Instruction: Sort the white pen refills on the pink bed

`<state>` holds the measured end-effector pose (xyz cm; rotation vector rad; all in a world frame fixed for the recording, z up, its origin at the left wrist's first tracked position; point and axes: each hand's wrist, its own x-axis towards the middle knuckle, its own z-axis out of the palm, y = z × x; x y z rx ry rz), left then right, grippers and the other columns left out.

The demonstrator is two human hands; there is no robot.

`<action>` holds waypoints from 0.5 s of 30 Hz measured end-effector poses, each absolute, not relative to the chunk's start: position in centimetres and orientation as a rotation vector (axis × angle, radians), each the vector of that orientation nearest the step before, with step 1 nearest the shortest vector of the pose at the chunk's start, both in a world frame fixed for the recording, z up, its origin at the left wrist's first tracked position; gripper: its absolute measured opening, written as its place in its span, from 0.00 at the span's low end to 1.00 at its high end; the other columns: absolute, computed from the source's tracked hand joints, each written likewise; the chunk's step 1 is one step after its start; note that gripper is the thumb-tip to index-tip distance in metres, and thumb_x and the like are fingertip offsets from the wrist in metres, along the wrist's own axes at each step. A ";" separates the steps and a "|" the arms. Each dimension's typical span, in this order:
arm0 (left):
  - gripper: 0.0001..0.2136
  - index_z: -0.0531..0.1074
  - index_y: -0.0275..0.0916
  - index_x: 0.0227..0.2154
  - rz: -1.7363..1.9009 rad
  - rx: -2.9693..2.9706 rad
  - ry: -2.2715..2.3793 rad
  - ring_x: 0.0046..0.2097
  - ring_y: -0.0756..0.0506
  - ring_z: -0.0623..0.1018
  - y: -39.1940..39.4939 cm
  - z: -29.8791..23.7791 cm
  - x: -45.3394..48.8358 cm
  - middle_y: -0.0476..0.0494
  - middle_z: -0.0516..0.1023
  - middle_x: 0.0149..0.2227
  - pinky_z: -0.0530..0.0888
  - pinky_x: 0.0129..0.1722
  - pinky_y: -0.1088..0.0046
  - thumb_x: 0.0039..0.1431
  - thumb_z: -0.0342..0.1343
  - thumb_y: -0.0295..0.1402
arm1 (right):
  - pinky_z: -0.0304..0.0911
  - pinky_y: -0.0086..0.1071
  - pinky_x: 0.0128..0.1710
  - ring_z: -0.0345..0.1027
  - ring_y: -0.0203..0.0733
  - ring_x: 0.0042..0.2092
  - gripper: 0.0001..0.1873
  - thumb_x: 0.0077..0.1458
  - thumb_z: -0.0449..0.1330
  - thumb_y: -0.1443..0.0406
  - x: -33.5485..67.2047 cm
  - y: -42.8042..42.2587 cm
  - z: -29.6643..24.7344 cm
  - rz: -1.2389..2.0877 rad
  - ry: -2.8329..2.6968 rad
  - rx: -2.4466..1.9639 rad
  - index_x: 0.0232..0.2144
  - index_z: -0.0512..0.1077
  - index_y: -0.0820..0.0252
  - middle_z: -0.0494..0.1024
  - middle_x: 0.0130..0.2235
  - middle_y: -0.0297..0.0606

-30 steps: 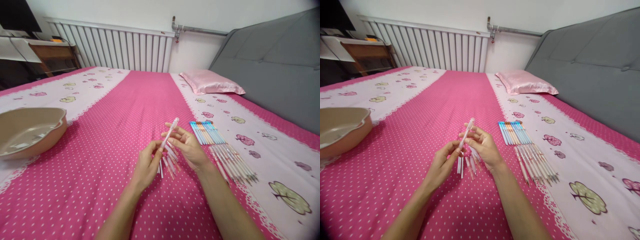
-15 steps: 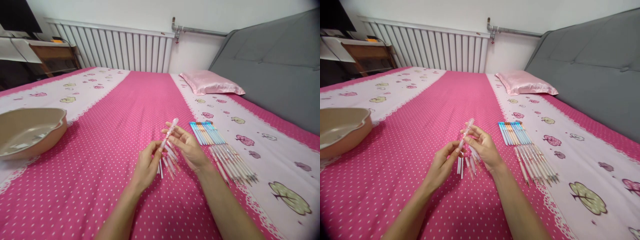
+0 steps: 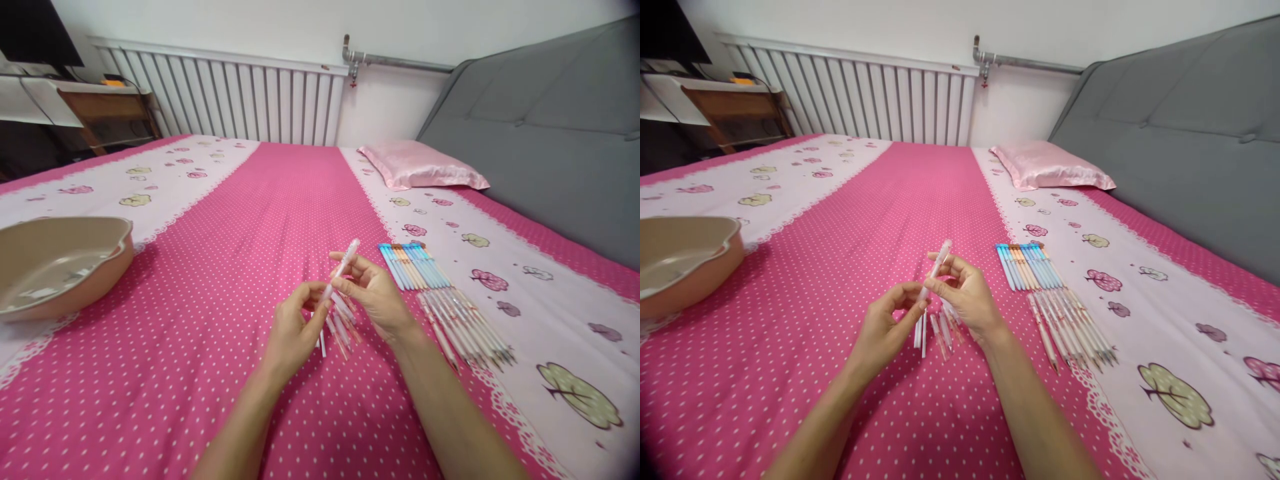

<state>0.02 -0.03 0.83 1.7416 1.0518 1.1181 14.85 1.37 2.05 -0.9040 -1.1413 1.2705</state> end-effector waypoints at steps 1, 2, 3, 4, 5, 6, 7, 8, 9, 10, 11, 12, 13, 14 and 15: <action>0.09 0.70 0.37 0.39 1.128 1.740 1.073 0.35 0.49 0.75 0.0 0.8 0.0 0.44 0.77 0.35 0.72 0.37 0.71 0.57 0.53 0.32 | 0.62 0.30 0.36 0.65 0.34 0.34 0.23 0.41 0.68 0.64 14.8 1.4 2.0 1.266 -1.143 -0.913 0.43 0.72 0.56 0.71 0.32 0.32; 0.08 0.71 0.37 0.38 1.138 1.739 1.094 0.34 0.49 0.75 0.0 0.8 0.0 0.45 0.77 0.34 0.72 0.37 0.71 0.56 0.54 0.32 | 0.62 0.30 0.37 0.65 0.34 0.34 0.23 0.41 0.68 0.63 14.8 1.4 2.0 1.262 -1.145 -0.922 0.43 0.72 0.56 0.71 0.32 0.32; 0.08 0.71 0.37 0.37 1.147 1.737 1.114 0.34 0.49 0.75 0.0 0.8 0.0 0.45 0.77 0.33 0.72 0.36 0.71 0.55 0.54 0.32 | 0.62 0.31 0.37 0.65 0.34 0.34 0.23 0.41 0.68 0.63 14.8 1.3 2.0 1.259 -1.148 -0.928 0.43 0.72 0.56 0.71 0.33 0.32; 0.07 0.71 0.37 0.36 1.155 1.733 1.131 0.34 0.49 0.75 0.1 0.8 0.0 0.46 0.77 0.33 0.72 0.36 0.71 0.54 0.55 0.32 | 0.62 0.31 0.37 0.65 0.34 0.34 0.22 0.41 0.68 0.63 14.8 1.3 2.0 1.256 -1.151 -0.932 0.42 0.72 0.56 0.71 0.33 0.32; 0.07 0.71 0.37 0.36 1.163 1.728 1.142 0.33 0.49 0.75 0.1 0.8 0.0 0.46 0.77 0.32 0.72 0.36 0.71 0.54 0.56 0.32 | 0.62 0.32 0.38 0.65 0.35 0.34 0.22 0.41 0.68 0.63 14.8 1.3 2.0 1.256 -1.155 -0.933 0.42 0.72 0.55 0.72 0.33 0.32; 0.07 0.71 0.37 0.36 1.167 1.720 1.144 0.33 0.49 0.75 0.0 0.9 0.0 0.46 0.77 0.32 0.72 0.36 0.71 0.53 0.56 0.32 | 0.63 0.32 0.38 0.65 0.35 0.34 0.22 0.41 0.68 0.63 14.8 1.3 2.0 1.260 -1.157 -0.927 0.42 0.72 0.55 0.72 0.33 0.32; 0.07 0.71 0.37 0.36 1.165 1.709 1.134 0.34 0.49 0.75 0.0 0.9 0.0 0.46 0.77 0.33 0.72 0.36 0.71 0.54 0.56 0.32 | 0.63 0.32 0.38 0.66 0.34 0.35 0.22 0.42 0.68 0.63 14.7 1.3 2.0 1.268 -1.155 -0.915 0.43 0.72 0.55 0.72 0.33 0.32; 0.07 0.71 0.36 0.36 1.153 1.692 1.110 0.34 0.49 0.75 0.0 0.9 0.0 0.45 0.77 0.33 0.72 0.37 0.71 0.54 0.55 0.32 | 0.63 0.32 0.39 0.66 0.34 0.35 0.22 0.42 0.68 0.63 14.7 1.3 2.1 1.281 -1.150 -0.899 0.43 0.72 0.55 0.73 0.34 0.32; 0.08 0.71 0.36 0.37 1.133 1.674 1.073 0.35 0.49 0.75 0.0 1.0 0.0 0.44 0.77 0.35 0.72 0.37 0.71 0.56 0.54 0.33 | 0.64 0.32 0.40 0.67 0.34 0.36 0.22 0.43 0.67 0.63 14.7 1.2 2.1 1.298 -1.143 -0.881 0.44 0.72 0.55 0.73 0.34 0.33; 0.08 0.71 0.36 0.38 1.108 1.656 1.026 0.36 0.48 0.75 0.0 1.0 0.0 0.43 0.77 0.36 0.73 0.38 0.70 0.57 0.53 0.33 | 0.64 0.32 0.41 0.68 0.35 0.36 0.22 0.43 0.67 0.64 14.7 1.1 2.2 1.317 -1.135 -0.863 0.44 0.71 0.55 0.74 0.35 0.33; 0.09 0.71 0.36 0.39 1.084 1.638 0.977 0.37 0.48 0.75 0.0 1.0 0.0 0.42 0.76 0.38 0.73 0.39 0.70 0.58 0.51 0.33 | 0.65 0.32 0.41 0.68 0.35 0.38 0.22 0.44 0.66 0.64 14.7 1.1 2.3 1.338 -1.130 -0.848 0.45 0.71 0.54 0.75 0.36 0.34; 0.10 0.71 0.37 0.40 1.064 1.624 0.931 0.38 0.48 0.75 0.0 1.0 0.0 0.42 0.76 0.39 0.72 0.40 0.69 0.59 0.50 0.34 | 0.65 0.33 0.42 0.69 0.36 0.39 0.22 0.46 0.66 0.64 14.7 1.0 2.4 1.357 -1.127 -0.836 0.46 0.70 0.54 0.76 0.37 0.35; 0.10 0.70 0.37 0.41 1.053 1.612 0.892 0.39 0.48 0.75 0.0 0.9 0.0 0.41 0.76 0.40 0.72 0.40 0.69 0.60 0.49 0.34 | 0.66 0.33 0.42 0.70 0.36 0.40 0.22 0.46 0.65 0.64 14.7 1.0 2.5 1.374 -1.129 -0.830 0.46 0.70 0.54 0.76 0.38 0.36; 0.11 0.70 0.37 0.42 1.048 1.604 0.864 0.39 0.48 0.74 0.0 0.8 0.0 0.41 0.75 0.41 0.72 0.41 0.69 0.60 0.48 0.34 | 0.66 0.34 0.42 0.70 0.37 0.40 0.22 0.47 0.64 0.63 14.8 1.0 2.5 1.387 -1.132 -0.828 0.47 0.70 0.53 0.77 0.39 0.36; 0.11 0.70 0.37 0.43 1.046 1.596 0.848 0.39 0.48 0.74 0.0 0.8 0.0 0.41 0.75 0.42 0.72 0.41 0.69 0.61 0.48 0.34 | 0.67 0.34 0.42 0.71 0.37 0.40 0.22 0.47 0.64 0.63 14.8 1.0 2.5 1.396 -1.136 -0.828 0.47 0.70 0.53 0.77 0.39 0.37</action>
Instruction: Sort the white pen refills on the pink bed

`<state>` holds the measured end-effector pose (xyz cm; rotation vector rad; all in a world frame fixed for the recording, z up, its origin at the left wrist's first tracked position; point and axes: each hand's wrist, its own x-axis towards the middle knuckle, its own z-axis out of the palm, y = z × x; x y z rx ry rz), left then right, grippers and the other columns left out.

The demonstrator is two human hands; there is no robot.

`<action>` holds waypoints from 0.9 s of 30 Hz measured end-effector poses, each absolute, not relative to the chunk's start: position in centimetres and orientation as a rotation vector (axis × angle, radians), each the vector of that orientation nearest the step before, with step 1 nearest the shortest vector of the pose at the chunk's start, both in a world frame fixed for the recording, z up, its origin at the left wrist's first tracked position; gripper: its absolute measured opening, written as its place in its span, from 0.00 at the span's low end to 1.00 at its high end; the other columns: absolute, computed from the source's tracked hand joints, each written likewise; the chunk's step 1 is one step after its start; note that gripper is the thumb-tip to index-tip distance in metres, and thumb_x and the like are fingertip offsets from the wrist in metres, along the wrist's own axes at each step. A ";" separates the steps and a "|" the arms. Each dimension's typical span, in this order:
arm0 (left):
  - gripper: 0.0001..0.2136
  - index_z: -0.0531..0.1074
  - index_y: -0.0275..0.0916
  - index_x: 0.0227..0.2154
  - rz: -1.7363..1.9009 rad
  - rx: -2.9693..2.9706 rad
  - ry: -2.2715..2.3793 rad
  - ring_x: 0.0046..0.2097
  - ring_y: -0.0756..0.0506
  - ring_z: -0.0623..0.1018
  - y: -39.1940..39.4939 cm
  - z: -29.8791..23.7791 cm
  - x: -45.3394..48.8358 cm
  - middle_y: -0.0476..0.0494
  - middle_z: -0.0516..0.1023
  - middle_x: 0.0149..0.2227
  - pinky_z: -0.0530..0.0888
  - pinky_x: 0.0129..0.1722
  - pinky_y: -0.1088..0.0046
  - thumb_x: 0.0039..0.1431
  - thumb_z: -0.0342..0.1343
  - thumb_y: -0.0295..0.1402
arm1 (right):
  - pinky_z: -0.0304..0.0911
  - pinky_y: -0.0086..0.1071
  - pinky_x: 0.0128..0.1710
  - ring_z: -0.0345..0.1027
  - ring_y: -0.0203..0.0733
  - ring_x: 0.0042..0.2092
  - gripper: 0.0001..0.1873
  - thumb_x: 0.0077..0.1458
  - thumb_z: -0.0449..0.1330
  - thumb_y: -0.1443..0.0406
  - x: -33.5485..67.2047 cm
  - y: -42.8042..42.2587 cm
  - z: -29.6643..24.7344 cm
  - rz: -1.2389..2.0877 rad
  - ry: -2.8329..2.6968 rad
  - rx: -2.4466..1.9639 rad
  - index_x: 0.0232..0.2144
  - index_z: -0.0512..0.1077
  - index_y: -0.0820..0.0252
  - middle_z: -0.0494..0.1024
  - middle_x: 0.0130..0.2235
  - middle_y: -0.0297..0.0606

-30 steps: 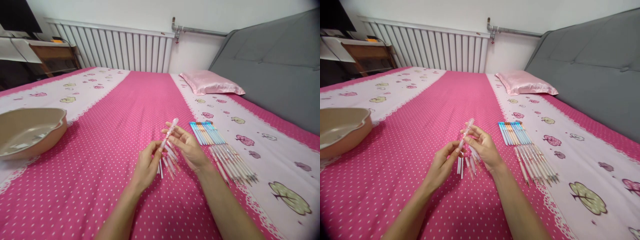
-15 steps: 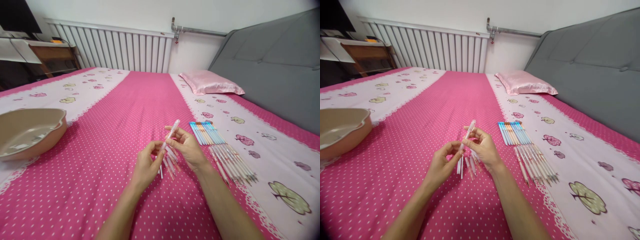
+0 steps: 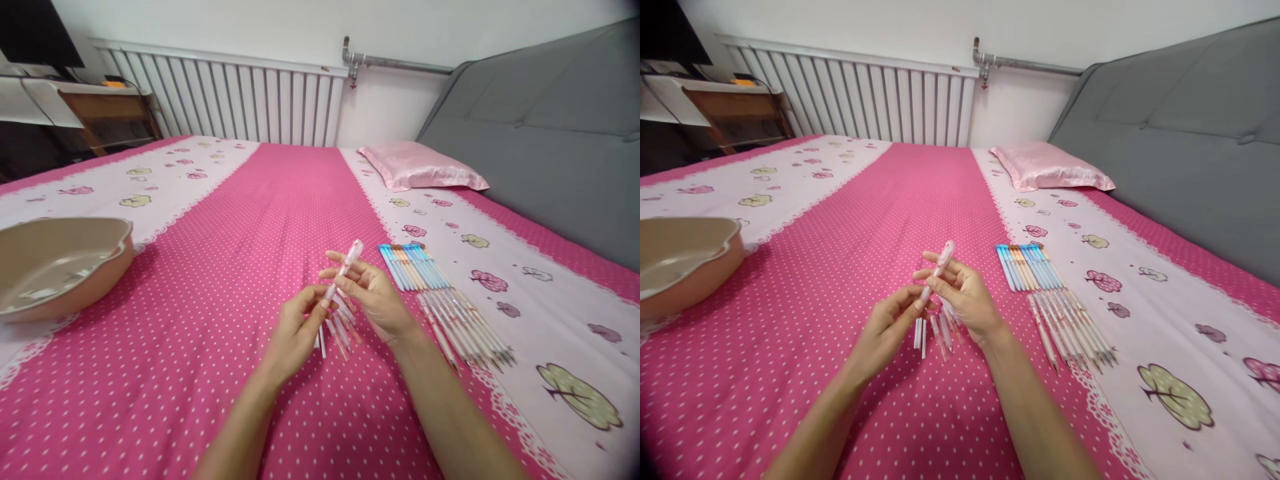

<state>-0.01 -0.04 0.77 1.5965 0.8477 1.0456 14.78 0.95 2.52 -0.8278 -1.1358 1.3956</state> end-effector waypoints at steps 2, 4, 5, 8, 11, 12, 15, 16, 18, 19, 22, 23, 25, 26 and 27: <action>0.12 0.70 0.37 0.43 1.045 1.588 0.841 0.38 0.48 0.74 -0.1 0.6 0.0 0.41 0.75 0.42 0.72 0.41 0.68 0.61 0.47 0.35 | 0.67 0.35 0.42 0.71 0.38 0.39 0.22 0.47 0.65 0.63 14.8 1.0 2.4 1.400 -1.141 -0.831 0.47 0.70 0.53 0.78 0.38 0.36; 0.12 0.70 0.37 0.43 1.043 1.595 0.856 0.38 0.48 0.74 0.0 0.6 0.0 0.41 0.75 0.42 0.72 0.40 0.68 0.61 0.47 0.35 | 0.68 0.36 0.41 0.72 0.38 0.38 0.22 0.46 0.65 0.63 14.8 1.1 2.3 1.390 -1.141 -0.839 0.46 0.70 0.54 0.78 0.36 0.36; 0.12 0.70 0.37 0.43 1.040 1.602 0.866 0.38 0.48 0.74 0.0 0.6 0.0 0.41 0.75 0.42 0.72 0.40 0.69 0.61 0.47 0.35 | 0.68 0.36 0.40 0.72 0.39 0.38 0.22 0.46 0.66 0.63 14.8 1.1 2.3 1.385 -1.138 -0.846 0.46 0.71 0.54 0.79 0.36 0.37; 0.11 0.70 0.37 0.42 1.030 1.616 0.899 0.38 0.48 0.75 0.0 0.6 0.0 0.41 0.76 0.40 0.73 0.40 0.68 0.60 0.49 0.35 | 0.69 0.35 0.36 0.73 0.40 0.37 0.22 0.44 0.67 0.63 14.8 1.2 2.2 1.372 -1.131 -0.867 0.45 0.72 0.55 0.79 0.35 0.37; 0.10 0.71 0.36 0.39 1.031 1.605 0.948 0.38 0.47 0.76 0.1 0.7 0.1 0.41 0.77 0.38 0.73 0.40 0.67 0.59 0.50 0.35 | 0.70 0.35 0.36 0.73 0.40 0.36 0.21 0.43 0.67 0.63 14.8 1.2 2.2 1.361 -1.129 -0.878 0.43 0.73 0.55 0.79 0.34 0.37; 0.10 0.71 0.36 0.38 1.034 1.599 0.961 0.37 0.47 0.76 0.1 0.7 0.1 0.41 0.77 0.37 0.73 0.40 0.67 0.58 0.51 0.35 | 0.70 0.35 0.36 0.73 0.40 0.37 0.21 0.42 0.68 0.63 14.8 1.2 2.2 1.358 -1.130 -0.884 0.42 0.73 0.56 0.79 0.34 0.37; 0.08 0.72 0.36 0.35 1.044 1.588 0.996 0.35 0.47 0.77 0.0 0.8 0.1 0.42 0.78 0.35 0.74 0.38 0.68 0.56 0.54 0.35 | 0.70 0.36 0.38 0.74 0.41 0.37 0.21 0.42 0.68 0.62 14.7 1.2 2.2 1.348 -1.139 -0.903 0.42 0.74 0.56 0.79 0.33 0.38; 0.08 0.72 0.36 0.33 1.050 1.588 1.010 0.35 0.48 0.77 0.0 0.8 0.1 0.43 0.78 0.33 0.74 0.37 0.69 0.55 0.55 0.36 | 0.70 0.37 0.39 0.74 0.41 0.37 0.21 0.42 0.68 0.62 14.7 1.2 2.2 1.347 -1.142 -0.908 0.41 0.74 0.57 0.79 0.33 0.38; 0.08 0.72 0.36 0.30 1.066 1.590 1.046 0.33 0.48 0.77 -0.1 0.9 0.0 0.44 0.78 0.30 0.74 0.35 0.70 0.53 0.57 0.36 | 0.69 0.37 0.40 0.74 0.40 0.37 0.20 0.42 0.68 0.62 14.7 1.1 2.2 1.348 -1.148 -0.910 0.41 0.74 0.57 0.79 0.33 0.37; 0.07 0.72 0.36 0.29 1.074 1.591 1.066 0.32 0.48 0.77 -0.1 1.0 0.0 0.45 0.77 0.29 0.74 0.35 0.70 0.52 0.58 0.36 | 0.69 0.38 0.41 0.74 0.40 0.37 0.20 0.42 0.68 0.62 14.7 1.1 2.3 1.351 -1.151 -0.908 0.41 0.74 0.57 0.79 0.33 0.37; 0.06 0.73 0.36 0.28 1.084 1.604 1.131 0.31 0.48 0.76 -0.1 1.2 0.1 0.46 0.78 0.28 0.74 0.33 0.71 0.50 0.59 0.34 | 0.69 0.37 0.43 0.74 0.40 0.38 0.19 0.43 0.68 0.62 14.7 1.0 2.3 1.361 -1.166 -0.902 0.40 0.74 0.57 0.80 0.33 0.37; 0.06 0.73 0.36 0.28 1.086 1.611 1.155 0.31 0.48 0.77 -0.2 1.2 0.1 0.46 0.78 0.28 0.74 0.32 0.71 0.50 0.59 0.34 | 0.69 0.37 0.43 0.74 0.40 0.38 0.19 0.43 0.67 0.62 14.6 1.0 2.3 1.363 -1.170 -0.905 0.40 0.74 0.57 0.80 0.33 0.37; 0.05 0.73 0.37 0.28 1.093 1.634 1.197 0.31 0.48 0.77 -0.3 1.3 0.2 0.46 0.78 0.27 0.74 0.32 0.71 0.50 0.59 0.32 | 0.69 0.38 0.42 0.74 0.41 0.38 0.18 0.43 0.67 0.61 14.6 1.0 2.3 1.365 -1.176 -0.916 0.40 0.74 0.57 0.80 0.33 0.37; 0.04 0.73 0.37 0.27 1.100 1.649 1.214 0.31 0.48 0.77 -0.3 1.3 0.2 0.46 0.78 0.27 0.73 0.31 0.72 0.50 0.59 0.32 | 0.69 0.39 0.42 0.74 0.41 0.38 0.18 0.43 0.67 0.61 14.6 1.0 2.3 1.364 -1.179 -0.920 0.40 0.74 0.57 0.80 0.33 0.37; 0.04 0.73 0.37 0.27 1.109 1.665 1.231 0.31 0.48 0.77 -0.4 1.3 0.2 0.46 0.78 0.27 0.73 0.31 0.71 0.50 0.59 0.31 | 0.69 0.39 0.42 0.74 0.41 0.38 0.18 0.43 0.67 0.61 14.5 1.0 2.3 1.364 -1.182 -0.920 0.40 0.75 0.57 0.80 0.33 0.37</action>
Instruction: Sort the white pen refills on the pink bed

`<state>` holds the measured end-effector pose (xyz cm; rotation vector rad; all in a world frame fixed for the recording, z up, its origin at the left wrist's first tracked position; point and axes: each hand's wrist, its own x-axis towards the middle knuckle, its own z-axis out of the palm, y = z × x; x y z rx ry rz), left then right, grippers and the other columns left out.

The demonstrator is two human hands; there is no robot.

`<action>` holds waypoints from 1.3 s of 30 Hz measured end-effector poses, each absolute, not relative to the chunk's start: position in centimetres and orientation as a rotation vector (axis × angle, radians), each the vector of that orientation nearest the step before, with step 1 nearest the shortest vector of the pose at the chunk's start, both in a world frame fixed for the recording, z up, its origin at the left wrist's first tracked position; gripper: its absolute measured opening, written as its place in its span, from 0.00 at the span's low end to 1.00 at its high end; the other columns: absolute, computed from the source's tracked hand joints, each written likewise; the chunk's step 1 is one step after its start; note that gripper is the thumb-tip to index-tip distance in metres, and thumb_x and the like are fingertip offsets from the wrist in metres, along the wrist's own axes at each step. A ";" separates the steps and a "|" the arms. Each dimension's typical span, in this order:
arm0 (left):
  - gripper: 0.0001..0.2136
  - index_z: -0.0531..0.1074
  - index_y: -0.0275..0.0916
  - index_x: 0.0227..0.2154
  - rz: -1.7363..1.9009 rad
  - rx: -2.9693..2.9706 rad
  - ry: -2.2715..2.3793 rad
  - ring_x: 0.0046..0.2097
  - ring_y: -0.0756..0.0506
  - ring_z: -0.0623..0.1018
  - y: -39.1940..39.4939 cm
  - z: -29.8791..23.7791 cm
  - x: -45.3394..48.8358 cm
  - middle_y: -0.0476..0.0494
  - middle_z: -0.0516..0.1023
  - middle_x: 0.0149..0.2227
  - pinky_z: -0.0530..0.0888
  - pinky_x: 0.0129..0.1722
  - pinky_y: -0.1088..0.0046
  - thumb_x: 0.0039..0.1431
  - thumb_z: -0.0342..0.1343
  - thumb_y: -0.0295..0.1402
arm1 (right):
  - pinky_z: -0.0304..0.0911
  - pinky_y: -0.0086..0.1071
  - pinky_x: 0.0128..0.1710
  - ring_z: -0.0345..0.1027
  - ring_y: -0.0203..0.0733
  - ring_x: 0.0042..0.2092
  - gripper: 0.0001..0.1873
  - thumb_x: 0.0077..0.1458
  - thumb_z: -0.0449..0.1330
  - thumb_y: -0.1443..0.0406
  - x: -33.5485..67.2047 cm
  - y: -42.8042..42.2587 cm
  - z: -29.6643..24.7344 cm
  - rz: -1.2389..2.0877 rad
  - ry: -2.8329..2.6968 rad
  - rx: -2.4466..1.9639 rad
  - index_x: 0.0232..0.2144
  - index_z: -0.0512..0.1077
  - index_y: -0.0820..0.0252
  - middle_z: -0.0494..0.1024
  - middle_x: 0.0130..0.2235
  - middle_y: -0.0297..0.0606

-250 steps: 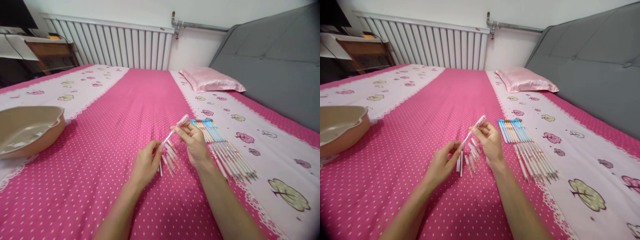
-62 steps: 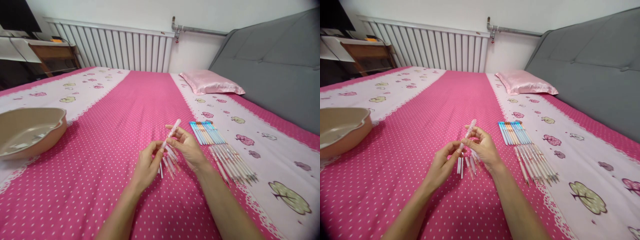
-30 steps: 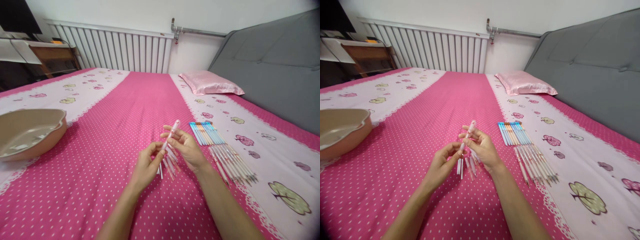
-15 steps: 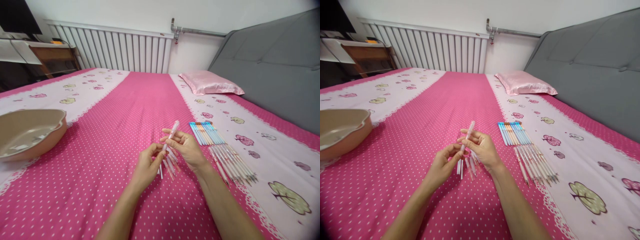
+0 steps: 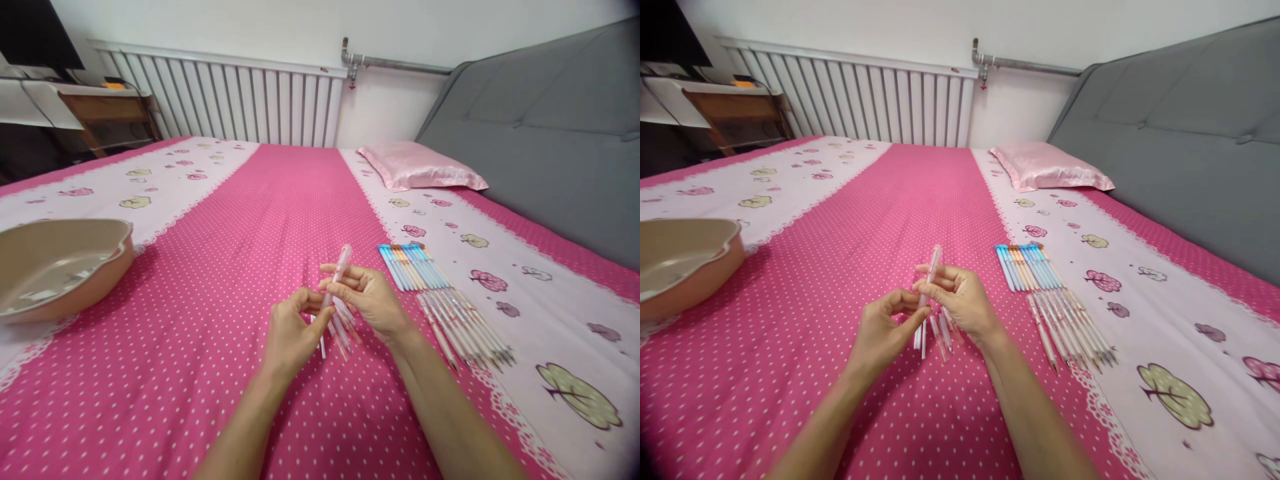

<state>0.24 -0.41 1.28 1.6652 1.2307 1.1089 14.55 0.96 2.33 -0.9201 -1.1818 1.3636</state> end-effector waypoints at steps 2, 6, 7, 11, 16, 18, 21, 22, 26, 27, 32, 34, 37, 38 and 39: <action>0.03 0.73 0.37 0.27 1.131 1.698 1.265 0.31 0.47 0.78 -0.5 1.2 0.3 0.46 0.79 0.28 0.73 0.30 0.71 0.49 0.59 0.31 | 0.68 0.40 0.42 0.74 0.42 0.38 0.18 0.43 0.67 0.61 14.5 1.0 2.3 1.367 -1.186 -0.917 0.39 0.75 0.57 0.79 0.33 0.37; 0.04 0.73 0.38 0.27 1.158 1.729 1.310 0.31 0.46 0.78 -0.7 1.0 0.4 0.46 0.79 0.28 0.73 0.30 0.71 0.49 0.59 0.33 | 0.68 0.40 0.43 0.74 0.42 0.38 0.18 0.42 0.68 0.61 14.5 1.0 2.3 1.373 -1.180 -0.914 0.38 0.75 0.57 0.79 0.32 0.37; 0.04 0.73 0.38 0.27 1.161 1.725 1.310 0.31 0.46 0.78 -0.7 1.0 0.4 0.46 0.79 0.28 0.73 0.30 0.71 0.49 0.59 0.33 | 0.68 0.39 0.43 0.74 0.42 0.38 0.17 0.43 0.67 0.61 14.4 1.0 2.3 1.369 -1.183 -0.912 0.38 0.75 0.57 0.79 0.32 0.37; 0.06 0.72 0.37 0.30 1.172 1.618 1.231 0.32 0.47 0.78 -0.5 1.1 0.5 0.45 0.79 0.30 0.74 0.32 0.71 0.50 0.59 0.34 | 0.67 0.39 0.43 0.72 0.43 0.43 0.18 0.44 0.66 0.61 14.4 1.0 2.1 1.333 -1.244 -0.892 0.41 0.73 0.56 0.78 0.38 0.39; 0.11 0.70 0.37 0.36 1.221 1.534 1.219 0.33 0.46 0.78 -0.2 0.9 0.4 0.44 0.79 0.30 0.73 0.30 0.73 0.51 0.58 0.37 | 0.65 0.39 0.45 0.70 0.42 0.44 0.17 0.44 0.66 0.61 14.3 1.1 1.7 1.269 -1.351 -0.923 0.38 0.73 0.58 0.76 0.41 0.41; 0.10 0.70 0.37 0.35 1.231 1.572 1.266 0.33 0.47 0.78 -0.2 0.8 0.4 0.45 0.79 0.30 0.73 0.30 0.73 0.52 0.57 0.36 | 0.65 0.39 0.44 0.71 0.41 0.41 0.15 0.44 0.66 0.60 14.2 1.1 1.7 1.269 -1.371 -0.929 0.35 0.73 0.59 0.76 0.37 0.39; 0.11 0.69 0.38 0.37 1.213 1.662 1.306 0.34 0.46 0.78 -0.2 0.8 0.5 0.44 0.79 0.31 0.73 0.31 0.72 0.52 0.57 0.37 | 0.66 0.37 0.41 0.71 0.39 0.37 0.13 0.42 0.67 0.60 14.0 1.1 1.8 1.270 -1.329 -0.935 0.31 0.72 0.60 0.76 0.34 0.37; 0.13 0.69 0.38 0.39 1.200 1.697 1.308 0.35 0.46 0.78 -0.2 0.9 0.5 0.44 0.79 0.32 0.73 0.31 0.71 0.51 0.58 0.37 | 0.66 0.36 0.40 0.71 0.39 0.36 0.13 0.42 0.67 0.60 14.0 1.0 1.9 1.270 -1.300 -0.943 0.30 0.71 0.60 0.76 0.33 0.37; 0.21 0.66 0.38 0.45 1.168 1.763 1.355 0.37 0.44 0.78 -0.1 1.1 0.2 0.42 0.78 0.35 0.74 0.33 0.69 0.50 0.59 0.40 | 0.65 0.32 0.34 0.70 0.36 0.31 0.15 0.41 0.67 0.59 14.2 1.1 2.2 1.223 -1.180 -0.994 0.29 0.69 0.60 0.75 0.29 0.34; 0.21 0.66 0.38 0.46 1.170 1.762 1.399 0.38 0.44 0.78 0.1 1.2 -0.1 0.42 0.78 0.36 0.74 0.34 0.68 0.51 0.57 0.42 | 0.65 0.31 0.34 0.69 0.35 0.30 0.15 0.41 0.67 0.58 14.3 1.2 2.3 1.191 -1.162 -1.019 0.29 0.69 0.61 0.74 0.27 0.33; 0.19 0.69 0.34 0.43 1.153 1.909 1.767 0.42 0.41 0.75 1.3 0.6 -1.4 0.38 0.76 0.41 0.72 0.41 0.62 0.57 0.48 0.44 | 0.63 0.28 0.29 0.68 0.34 0.26 0.16 0.42 0.65 0.57 15.4 1.7 2.3 0.981 -1.213 -1.175 0.31 0.69 0.62 0.74 0.24 0.32; 0.20 0.68 0.32 0.45 1.028 2.064 1.918 0.47 0.38 0.72 1.8 -0.1 -1.7 0.34 0.74 0.44 0.70 0.46 0.58 0.58 0.45 0.42 | 0.63 0.28 0.29 0.69 0.35 0.27 0.15 0.43 0.64 0.58 15.8 1.8 2.4 0.847 -1.295 -1.284 0.31 0.70 0.62 0.75 0.26 0.34; 0.22 0.68 0.27 0.47 0.828 2.231 2.096 0.52 0.35 0.68 2.4 -1.3 -1.8 0.28 0.70 0.49 0.66 0.51 0.57 0.58 0.44 0.41 | 0.63 0.30 0.32 0.71 0.38 0.30 0.11 0.45 0.62 0.61 16.5 1.3 2.7 0.560 -1.418 -1.552 0.31 0.73 0.61 0.78 0.28 0.37; 0.23 0.68 0.25 0.47 0.762 2.243 2.168 0.54 0.33 0.67 2.5 -1.8 -1.9 0.25 0.67 0.51 0.65 0.52 0.56 0.58 0.44 0.41 | 0.63 0.30 0.34 0.72 0.39 0.32 0.10 0.46 0.61 0.61 16.9 0.8 2.8 0.455 -1.442 -1.654 0.32 0.73 0.61 0.78 0.29 0.37; 0.24 0.67 0.23 0.47 0.702 2.257 2.215 0.55 0.32 0.65 2.6 -2.1 -1.9 0.22 0.65 0.52 0.64 0.52 0.56 0.58 0.44 0.41 | 0.62 0.31 0.35 0.72 0.40 0.33 0.09 0.46 0.61 0.62 17.3 0.2 2.7 0.355 -1.454 -1.754 0.32 0.74 0.60 0.79 0.30 0.37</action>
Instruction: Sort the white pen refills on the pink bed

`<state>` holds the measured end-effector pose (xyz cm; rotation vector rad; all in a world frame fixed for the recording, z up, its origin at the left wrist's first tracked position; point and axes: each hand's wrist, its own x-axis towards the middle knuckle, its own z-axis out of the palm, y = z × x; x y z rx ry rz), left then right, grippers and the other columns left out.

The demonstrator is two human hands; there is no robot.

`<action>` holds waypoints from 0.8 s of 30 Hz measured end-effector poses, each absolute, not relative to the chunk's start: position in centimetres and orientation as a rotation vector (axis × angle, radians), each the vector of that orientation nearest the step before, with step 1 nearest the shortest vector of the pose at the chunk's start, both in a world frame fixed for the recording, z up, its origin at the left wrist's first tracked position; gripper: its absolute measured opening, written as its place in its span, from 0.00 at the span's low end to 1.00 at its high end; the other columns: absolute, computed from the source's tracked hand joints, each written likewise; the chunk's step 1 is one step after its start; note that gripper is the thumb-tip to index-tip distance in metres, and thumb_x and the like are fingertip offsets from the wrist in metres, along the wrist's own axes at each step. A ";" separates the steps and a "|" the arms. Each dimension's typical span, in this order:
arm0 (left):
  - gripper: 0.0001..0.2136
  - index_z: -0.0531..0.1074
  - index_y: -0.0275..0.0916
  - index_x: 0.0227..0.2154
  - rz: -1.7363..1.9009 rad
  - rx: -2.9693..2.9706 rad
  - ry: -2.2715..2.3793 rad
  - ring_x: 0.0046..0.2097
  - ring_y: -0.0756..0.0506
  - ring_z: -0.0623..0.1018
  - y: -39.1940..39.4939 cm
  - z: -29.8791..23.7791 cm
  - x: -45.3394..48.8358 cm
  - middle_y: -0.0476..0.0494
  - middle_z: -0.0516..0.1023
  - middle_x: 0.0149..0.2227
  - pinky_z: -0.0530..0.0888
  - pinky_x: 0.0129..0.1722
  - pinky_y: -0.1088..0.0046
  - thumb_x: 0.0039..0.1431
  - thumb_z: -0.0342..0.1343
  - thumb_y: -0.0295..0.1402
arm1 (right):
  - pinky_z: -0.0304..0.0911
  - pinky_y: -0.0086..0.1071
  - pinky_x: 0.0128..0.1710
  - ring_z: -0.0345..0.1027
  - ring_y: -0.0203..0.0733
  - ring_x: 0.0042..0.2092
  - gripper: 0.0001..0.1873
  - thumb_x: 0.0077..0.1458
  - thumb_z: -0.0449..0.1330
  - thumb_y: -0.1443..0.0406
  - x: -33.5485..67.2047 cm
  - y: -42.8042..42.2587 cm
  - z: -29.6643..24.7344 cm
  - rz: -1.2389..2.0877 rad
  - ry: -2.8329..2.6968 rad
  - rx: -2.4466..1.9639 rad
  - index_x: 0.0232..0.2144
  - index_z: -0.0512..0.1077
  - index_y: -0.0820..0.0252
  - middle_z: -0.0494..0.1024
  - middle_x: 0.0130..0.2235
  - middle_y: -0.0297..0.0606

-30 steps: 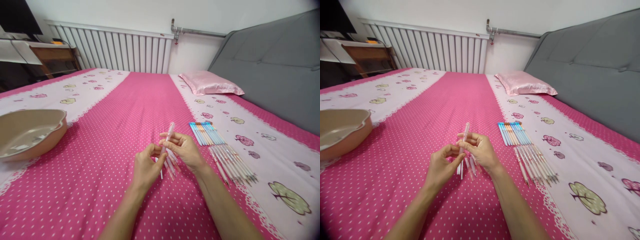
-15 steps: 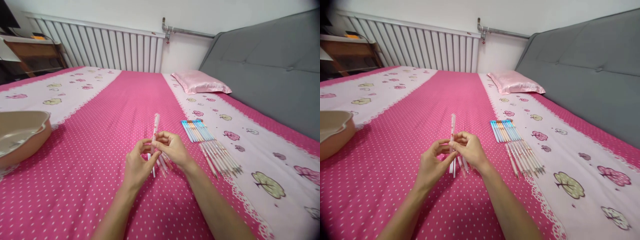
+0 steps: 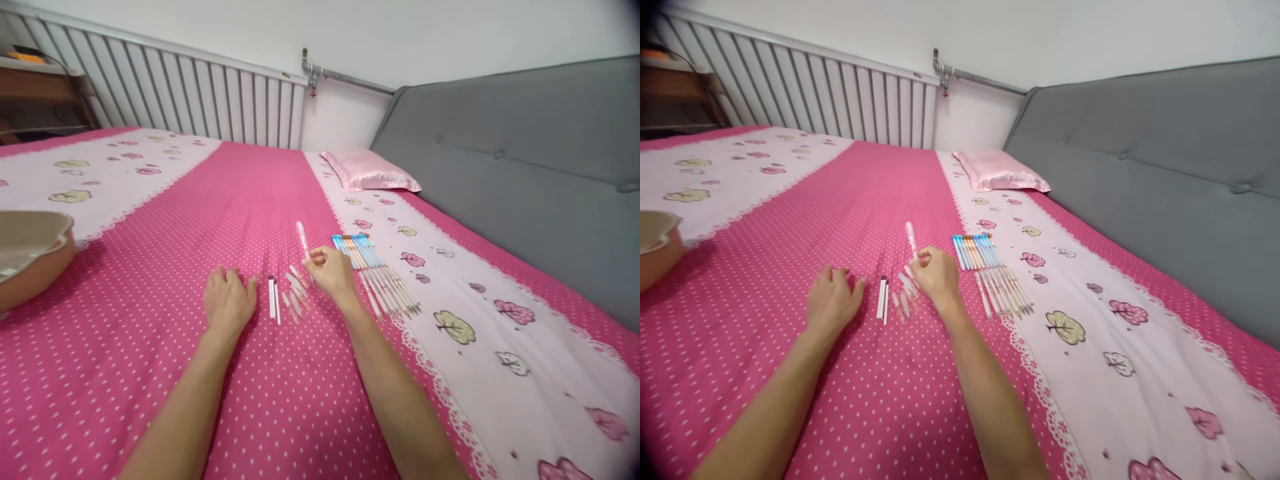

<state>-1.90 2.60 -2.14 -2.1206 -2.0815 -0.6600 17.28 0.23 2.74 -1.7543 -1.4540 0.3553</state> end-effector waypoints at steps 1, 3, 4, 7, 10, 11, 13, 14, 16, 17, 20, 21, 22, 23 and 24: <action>0.24 0.67 0.22 0.46 -0.605 -2.109 -2.083 0.56 0.31 0.64 2.6 -2.5 -2.0 0.20 0.64 0.53 0.63 0.53 0.56 0.58 0.45 0.41 | 0.62 0.31 0.36 0.72 0.41 0.34 0.09 0.47 0.60 0.63 17.8 -0.5 2.6 0.266 -1.449 -1.852 0.32 0.75 0.60 0.79 0.30 0.37; 0.25 0.67 0.21 0.48 -0.557 -2.099 -2.087 0.56 0.31 0.64 2.5 -3.1 -2.2 0.20 0.64 0.53 0.62 0.54 0.57 0.58 0.45 0.40 | 0.61 0.31 0.37 0.72 0.43 0.36 0.09 0.48 0.58 0.64 19.1 -2.3 1.8 0.142 -1.395 -2.029 0.34 0.76 0.59 0.80 0.32 0.39; 0.25 0.66 0.21 0.48 -0.555 -2.098 -2.074 0.57 0.31 0.63 2.4 -3.4 -2.4 0.20 0.64 0.53 0.61 0.55 0.57 0.58 0.44 0.40 | 0.61 0.31 0.37 0.72 0.44 0.37 0.10 0.49 0.58 0.65 19.8 -3.3 1.3 0.088 -1.344 -2.108 0.34 0.76 0.60 0.80 0.33 0.40; 0.24 0.66 0.22 0.49 -0.584 -2.125 -1.995 0.57 0.33 0.64 1.4 -4.1 -3.1 0.22 0.65 0.53 0.60 0.56 0.59 0.59 0.43 0.39 | 0.59 0.31 0.35 0.72 0.45 0.37 0.11 0.51 0.56 0.65 21.9 -6.2 -0.6 -0.032 -1.231 -2.268 0.35 0.77 0.58 0.79 0.35 0.41; 0.24 0.66 0.23 0.50 -0.619 -2.179 -1.905 0.56 0.35 0.66 -0.1 -4.6 -3.9 0.24 0.67 0.53 0.61 0.56 0.60 0.60 0.42 0.39 | 0.58 0.31 0.31 0.71 0.45 0.36 0.12 0.52 0.56 0.64 22.9 -8.1 -2.1 -0.116 -1.104 -2.350 0.37 0.77 0.56 0.78 0.35 0.41; 0.24 0.66 0.23 0.50 -0.621 -2.200 -1.887 0.56 0.36 0.66 -0.7 -4.7 -4.2 0.25 0.67 0.53 0.61 0.56 0.60 0.60 0.42 0.39 | 0.57 0.31 0.31 0.71 0.45 0.36 0.12 0.52 0.56 0.64 22.9 -8.4 -2.5 -0.130 -1.087 -2.356 0.38 0.76 0.56 0.78 0.36 0.41; 0.24 0.66 0.24 0.50 -0.615 -2.237 -1.867 0.55 0.36 0.66 -2.0 -4.8 -4.8 0.27 0.68 0.52 0.61 0.57 0.60 0.60 0.41 0.38 | 0.57 0.31 0.31 0.70 0.45 0.36 0.13 0.53 0.55 0.64 22.8 -8.6 -2.9 -0.150 -1.080 -2.352 0.39 0.76 0.55 0.77 0.37 0.42; 0.24 0.66 0.24 0.50 -0.613 -2.249 -1.863 0.55 0.37 0.67 -2.7 -4.8 -5.0 0.28 0.69 0.52 0.61 0.57 0.61 0.60 0.41 0.38 | 0.56 0.32 0.31 0.70 0.45 0.36 0.13 0.53 0.55 0.64 22.7 -8.5 -3.0 -0.158 -1.085 -2.345 0.40 0.76 0.56 0.77 0.37 0.42; 0.23 0.67 0.25 0.50 -0.616 -2.252 -1.859 0.55 0.37 0.67 -3.9 -4.7 -5.4 0.29 0.69 0.52 0.62 0.56 0.61 0.60 0.40 0.38 | 0.56 0.32 0.32 0.70 0.44 0.36 0.13 0.53 0.55 0.64 22.5 -8.2 -3.3 -0.179 -1.097 -2.333 0.40 0.76 0.56 0.77 0.37 0.43; 0.23 0.67 0.25 0.50 -0.620 -2.249 -1.854 0.55 0.38 0.68 -4.5 -4.7 -5.5 0.29 0.70 0.52 0.62 0.56 0.61 0.60 0.40 0.38 | 0.56 0.32 0.32 0.70 0.44 0.37 0.13 0.53 0.56 0.65 22.4 -8.0 -3.5 -0.190 -1.104 -2.326 0.41 0.75 0.57 0.77 0.38 0.43; 0.23 0.67 0.26 0.50 -0.633 -2.235 -1.846 0.54 0.38 0.68 -5.7 -4.7 -5.7 0.30 0.70 0.52 0.63 0.56 0.61 0.60 0.40 0.38 | 0.56 0.32 0.34 0.68 0.45 0.39 0.13 0.53 0.57 0.66 22.5 -7.7 -4.1 -0.225 -1.127 -2.296 0.42 0.74 0.59 0.76 0.38 0.44; 0.23 0.68 0.26 0.49 -0.636 -2.233 -1.843 0.54 0.38 0.68 -6.0 -4.7 -5.7 0.30 0.70 0.52 0.63 0.56 0.61 0.60 0.40 0.38 | 0.56 0.32 0.35 0.68 0.45 0.39 0.13 0.52 0.58 0.66 22.6 -7.7 -4.2 -0.236 -1.134 -2.283 0.42 0.74 0.60 0.76 0.39 0.44; 0.22 0.68 0.26 0.49 -0.639 -2.233 -1.842 0.54 0.38 0.68 -6.1 -4.6 -5.7 0.30 0.70 0.52 0.63 0.56 0.61 0.60 0.40 0.38 | 0.56 0.32 0.35 0.67 0.45 0.40 0.13 0.52 0.58 0.65 22.6 -7.7 -4.4 -0.249 -1.140 -2.270 0.41 0.74 0.61 0.76 0.39 0.44; 0.23 0.68 0.26 0.49 -0.640 -2.233 -1.843 0.54 0.38 0.68 -6.3 -4.6 -5.8 0.30 0.70 0.52 0.63 0.56 0.61 0.60 0.40 0.38 | 0.56 0.32 0.36 0.67 0.45 0.41 0.13 0.52 0.58 0.65 22.6 -7.8 -4.5 -0.263 -1.146 -2.256 0.41 0.74 0.61 0.75 0.39 0.44; 0.23 0.68 0.26 0.49 -0.638 -2.236 -1.846 0.54 0.38 0.68 -6.4 -4.6 -5.8 0.30 0.70 0.52 0.63 0.56 0.60 0.60 0.40 0.38 | 0.56 0.33 0.38 0.66 0.46 0.41 0.13 0.52 0.59 0.64 22.6 -8.0 -4.5 -0.278 -1.149 -2.242 0.41 0.74 0.61 0.75 0.39 0.44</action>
